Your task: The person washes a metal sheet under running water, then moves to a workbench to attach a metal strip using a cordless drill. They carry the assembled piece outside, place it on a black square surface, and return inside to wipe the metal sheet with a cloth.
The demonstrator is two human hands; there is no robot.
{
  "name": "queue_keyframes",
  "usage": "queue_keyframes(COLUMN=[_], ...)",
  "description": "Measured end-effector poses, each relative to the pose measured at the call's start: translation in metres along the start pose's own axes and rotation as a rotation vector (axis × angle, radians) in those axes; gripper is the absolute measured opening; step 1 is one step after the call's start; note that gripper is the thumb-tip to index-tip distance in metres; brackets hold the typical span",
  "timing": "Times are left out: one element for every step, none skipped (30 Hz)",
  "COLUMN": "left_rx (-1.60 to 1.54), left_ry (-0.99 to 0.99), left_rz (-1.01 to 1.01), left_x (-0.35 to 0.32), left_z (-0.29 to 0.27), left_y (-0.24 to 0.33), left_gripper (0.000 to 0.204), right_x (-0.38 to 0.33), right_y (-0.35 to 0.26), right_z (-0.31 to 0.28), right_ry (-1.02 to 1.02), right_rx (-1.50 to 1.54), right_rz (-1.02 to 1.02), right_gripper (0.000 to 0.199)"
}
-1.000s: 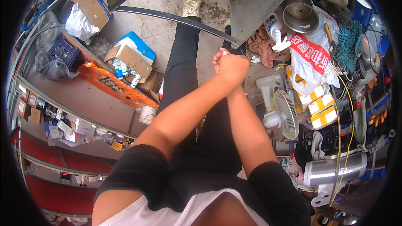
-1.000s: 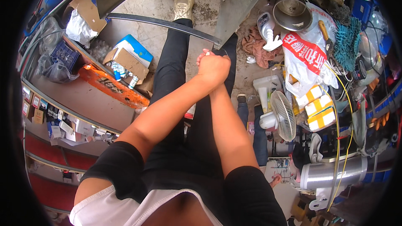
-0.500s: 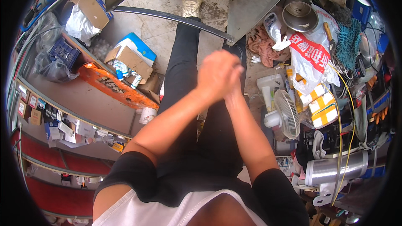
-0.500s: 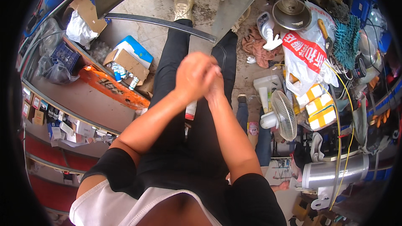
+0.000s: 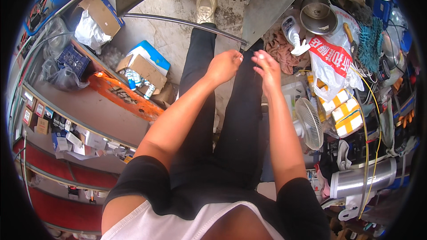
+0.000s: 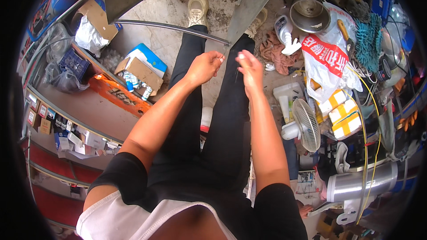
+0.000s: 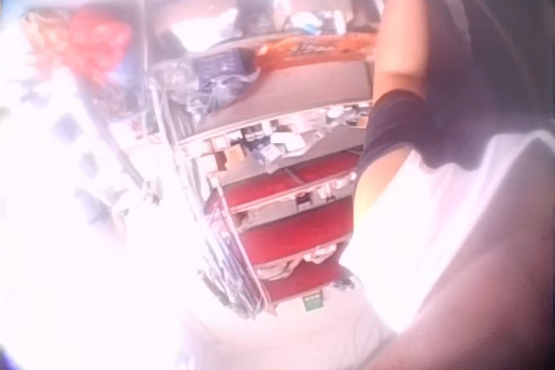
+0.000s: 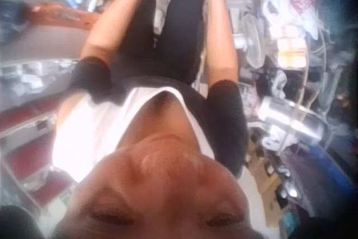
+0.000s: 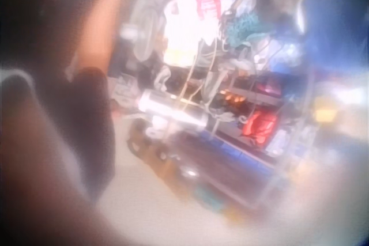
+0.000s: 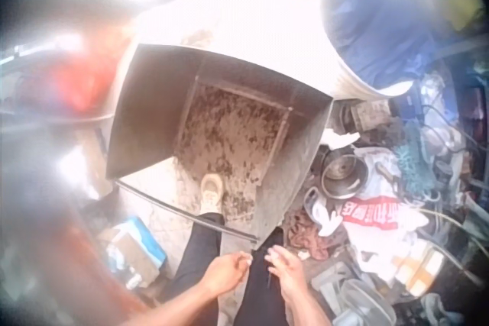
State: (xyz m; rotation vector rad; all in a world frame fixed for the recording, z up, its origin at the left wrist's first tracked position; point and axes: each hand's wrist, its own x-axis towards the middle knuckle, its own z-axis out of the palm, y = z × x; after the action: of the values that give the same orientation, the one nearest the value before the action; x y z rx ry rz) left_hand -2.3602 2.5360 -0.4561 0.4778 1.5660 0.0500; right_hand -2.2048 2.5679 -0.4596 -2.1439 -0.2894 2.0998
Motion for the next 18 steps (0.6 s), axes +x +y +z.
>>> queue_keyframes(left_rx=[0.068,0.17,0.271,0.373,0.443,0.546,0.647,0.796,0.946,1.093,1.145,1.196,1.244,1.272,1.213,1.153,1.095,1.101], left_ry=[0.015,0.01,0.004,0.004,0.005,-0.007,-0.02,-0.013,-0.007,0.003,0.013,0.023,0.027,-0.037,-0.063,-0.085,-0.108,-0.051], left_rz=[0.049,0.095,0.141,0.184,0.242,0.273,0.304,0.344,0.386,0.423,0.491,0.559,0.632,0.609,0.62,0.628,0.636,0.703], left_x=[0.0,0.002,0.006,0.01,0.017,0.026,0.034,0.042,0.051,0.06,0.073,0.086,0.093,0.098,0.102,0.108,0.112,0.115], left_z=[-0.004,-0.009,-0.018,-0.028,-0.037,-0.046,-0.054,-0.059,-0.06,-0.061,-0.063,-0.064,-0.064,-0.066,-0.066,-0.067,-0.068,-0.069], left_y=[0.005,0.01,0.015,0.024,0.029,0.036,0.044,0.055,0.066,0.071,0.071,0.07,0.072,0.073,0.071,0.064,0.057,0.049], left_gripper=[0.025,0.024,0.023,0.023,0.023,0.022,0.02,0.019,0.017,0.016,0.015,0.014,0.014,0.016,0.016,0.016,0.016,0.014], right_x=[0.007,0.015,0.022,0.03,0.033,0.037,0.039,0.042,0.044,0.042,0.04,0.039,0.038,0.038,0.036,0.032,0.027,0.026], right_y=[0.002,0.006,0.014,0.024,0.03,0.036,0.044,0.05,0.056,0.056,0.057,0.059,0.062,0.066,0.069,0.066,0.065,0.066], right_z=[0.004,0.004,0.0,-0.004,-0.006,-0.005,-0.004,-0.002,0.0,0.005,0.011,0.016,0.018,0.021,0.02,0.021,0.022,0.02], right_ry=[-0.105,-0.137,-0.15,-0.169,-0.184,-0.144,-0.139,-0.135,-0.129,-0.122,-0.112,-0.103,-0.087,-0.101,-0.11,-0.121,-0.132,-0.172], right_rx=[-0.032,0.023,0.007,-0.012,-0.032,-0.013,0.008,0.029,0.051,0.087,0.115,0.142,0.171,0.171,0.238,0.304,0.371,0.395], right_rz=[0.06,0.108,0.094,0.079,0.07,0.07,0.073,0.073,0.072,0.084,0.098,0.112,0.129,0.103,0.136,0.168,0.2,0.212], right_gripper=[0.032,0.026,0.024,0.022,0.021,0.017,0.017,0.017,0.017,0.016,0.016,0.016,0.016,0.016,0.016,0.017,0.017,0.018])
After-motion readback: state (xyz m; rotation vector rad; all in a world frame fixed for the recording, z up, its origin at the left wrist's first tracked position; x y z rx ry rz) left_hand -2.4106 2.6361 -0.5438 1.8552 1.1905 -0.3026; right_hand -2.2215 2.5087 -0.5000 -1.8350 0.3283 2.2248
